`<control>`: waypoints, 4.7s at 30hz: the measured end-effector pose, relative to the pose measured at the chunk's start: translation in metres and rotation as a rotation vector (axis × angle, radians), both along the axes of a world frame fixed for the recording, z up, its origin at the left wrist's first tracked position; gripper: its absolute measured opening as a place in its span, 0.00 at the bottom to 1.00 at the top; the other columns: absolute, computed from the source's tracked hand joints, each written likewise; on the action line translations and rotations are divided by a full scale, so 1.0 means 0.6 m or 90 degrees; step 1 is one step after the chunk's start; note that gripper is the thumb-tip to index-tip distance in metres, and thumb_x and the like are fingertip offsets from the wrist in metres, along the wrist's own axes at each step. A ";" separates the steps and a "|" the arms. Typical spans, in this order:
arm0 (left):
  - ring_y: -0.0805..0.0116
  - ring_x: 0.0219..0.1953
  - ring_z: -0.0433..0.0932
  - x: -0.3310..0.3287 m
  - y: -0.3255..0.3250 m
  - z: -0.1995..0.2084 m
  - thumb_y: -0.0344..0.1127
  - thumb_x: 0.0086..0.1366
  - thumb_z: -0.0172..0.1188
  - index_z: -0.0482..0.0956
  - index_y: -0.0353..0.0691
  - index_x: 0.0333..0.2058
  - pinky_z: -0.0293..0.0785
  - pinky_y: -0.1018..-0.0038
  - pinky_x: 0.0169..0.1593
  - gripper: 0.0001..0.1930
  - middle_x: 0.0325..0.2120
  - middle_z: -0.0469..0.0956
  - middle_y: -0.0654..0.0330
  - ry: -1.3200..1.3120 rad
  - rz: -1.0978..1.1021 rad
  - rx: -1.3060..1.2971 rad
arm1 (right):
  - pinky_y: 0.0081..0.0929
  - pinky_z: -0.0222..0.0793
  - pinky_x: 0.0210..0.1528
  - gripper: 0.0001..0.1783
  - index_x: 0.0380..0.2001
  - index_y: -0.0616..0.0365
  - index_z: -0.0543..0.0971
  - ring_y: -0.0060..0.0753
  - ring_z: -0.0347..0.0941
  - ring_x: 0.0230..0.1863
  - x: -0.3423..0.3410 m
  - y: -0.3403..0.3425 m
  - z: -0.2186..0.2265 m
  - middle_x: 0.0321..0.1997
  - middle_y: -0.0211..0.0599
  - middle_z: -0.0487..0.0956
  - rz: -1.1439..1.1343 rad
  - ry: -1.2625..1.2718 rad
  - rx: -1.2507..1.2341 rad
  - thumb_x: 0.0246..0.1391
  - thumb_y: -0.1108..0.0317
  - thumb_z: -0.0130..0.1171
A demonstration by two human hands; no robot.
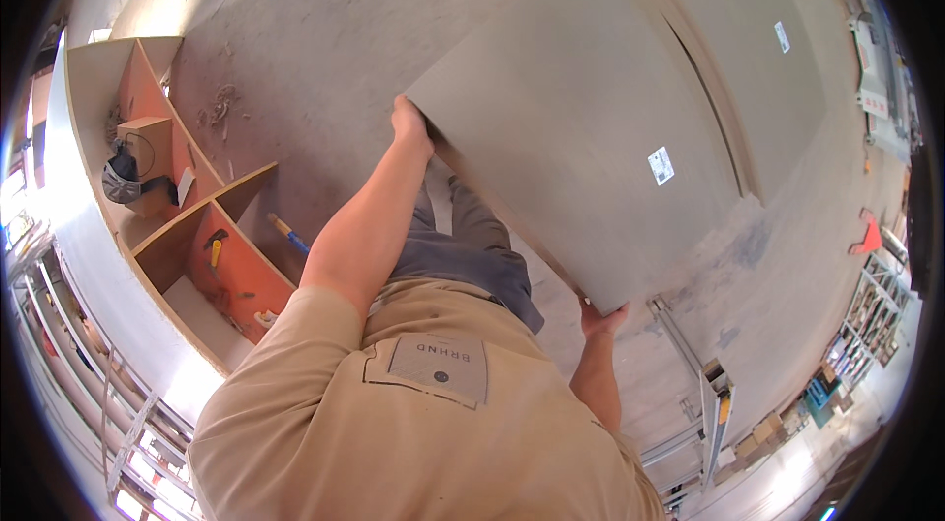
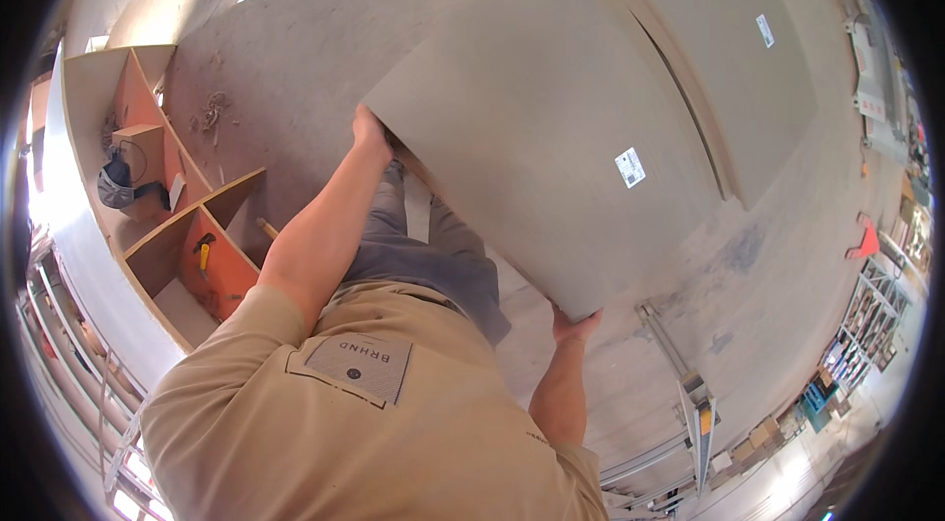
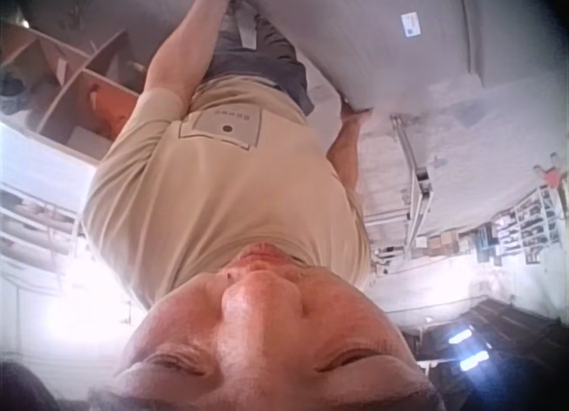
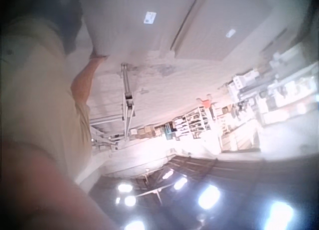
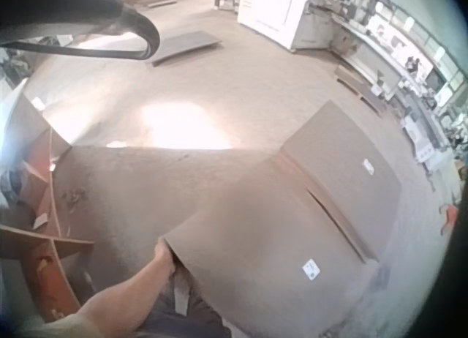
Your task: The person repeatedly picks up flat rectangular panels from a workbench and stacks them on the floor. The person handles the panels one at a time, aligning them before placing them down.
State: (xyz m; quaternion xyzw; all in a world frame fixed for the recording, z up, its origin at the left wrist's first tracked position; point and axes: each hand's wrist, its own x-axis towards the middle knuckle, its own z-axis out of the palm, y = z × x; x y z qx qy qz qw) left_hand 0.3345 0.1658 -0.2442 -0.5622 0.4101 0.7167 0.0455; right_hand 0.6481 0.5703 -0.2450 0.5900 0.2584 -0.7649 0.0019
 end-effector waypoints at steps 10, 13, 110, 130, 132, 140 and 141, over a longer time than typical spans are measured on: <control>0.61 0.55 0.71 -0.060 -0.064 0.032 0.54 0.70 0.44 0.70 0.38 0.59 0.66 0.63 0.58 0.28 0.54 0.74 0.55 0.068 -0.433 0.006 | 0.56 0.51 0.68 0.34 0.65 0.45 0.64 0.45 0.55 0.70 -0.009 0.013 0.035 0.69 0.31 0.64 -0.115 -0.020 0.040 0.61 0.42 0.40; 0.62 0.63 0.65 -0.076 -0.060 0.055 0.59 0.70 0.44 0.67 0.37 0.61 0.57 0.62 0.65 0.33 0.59 0.70 0.56 0.068 -0.552 0.050 | 0.56 0.51 0.68 0.35 0.66 0.46 0.63 0.45 0.54 0.70 -0.002 0.027 0.041 0.69 0.32 0.63 -0.095 0.037 -0.025 0.61 0.41 0.41; 0.48 0.57 0.71 1.648 0.244 0.402 0.47 0.66 0.55 0.68 0.34 0.58 0.66 0.63 0.60 0.27 0.55 0.73 0.45 1.483 -1.900 1.039 | 0.42 0.48 0.71 0.40 0.67 0.57 0.60 0.54 0.50 0.73 0.828 -1.328 0.439 0.71 0.54 0.58 -0.848 -1.083 -0.014 0.56 0.50 0.56; 0.51 0.61 0.69 1.575 0.267 0.405 0.38 0.58 0.61 0.64 0.28 0.61 0.64 0.66 0.64 0.34 0.58 0.69 0.42 1.123 -2.096 1.011 | 0.40 0.54 0.69 0.43 0.64 0.68 0.61 0.54 0.59 0.68 0.929 -1.260 0.414 0.66 0.56 0.65 -1.008 -1.104 -0.277 0.55 0.45 0.54; 0.53 0.62 0.68 1.566 0.317 0.388 0.35 0.57 0.62 0.64 0.28 0.61 0.62 0.66 0.64 0.34 0.58 0.68 0.41 0.980 -2.123 1.032 | 0.40 0.55 0.68 0.40 0.63 0.68 0.63 0.54 0.60 0.67 0.961 -1.221 0.398 0.64 0.57 0.67 -0.936 -1.130 -0.154 0.56 0.48 0.53; 0.51 0.66 0.62 1.697 0.409 0.432 0.35 0.60 0.62 0.64 0.34 0.63 0.55 0.63 0.68 0.33 0.62 0.66 0.46 1.334 -1.824 1.646 | 0.45 0.53 0.68 0.34 0.63 0.59 0.64 0.55 0.56 0.69 0.868 -1.156 0.425 0.66 0.51 0.65 -0.868 -1.265 -0.677 0.56 0.54 0.52; 0.50 0.67 0.60 1.743 0.436 0.457 0.37 0.62 0.60 0.64 0.35 0.63 0.53 0.62 0.69 0.31 0.63 0.65 0.47 1.434 -1.649 1.644 | 0.45 0.54 0.68 0.34 0.63 0.59 0.64 0.56 0.57 0.68 0.899 -1.127 0.431 0.66 0.52 0.65 -0.835 -1.304 -0.554 0.56 0.55 0.53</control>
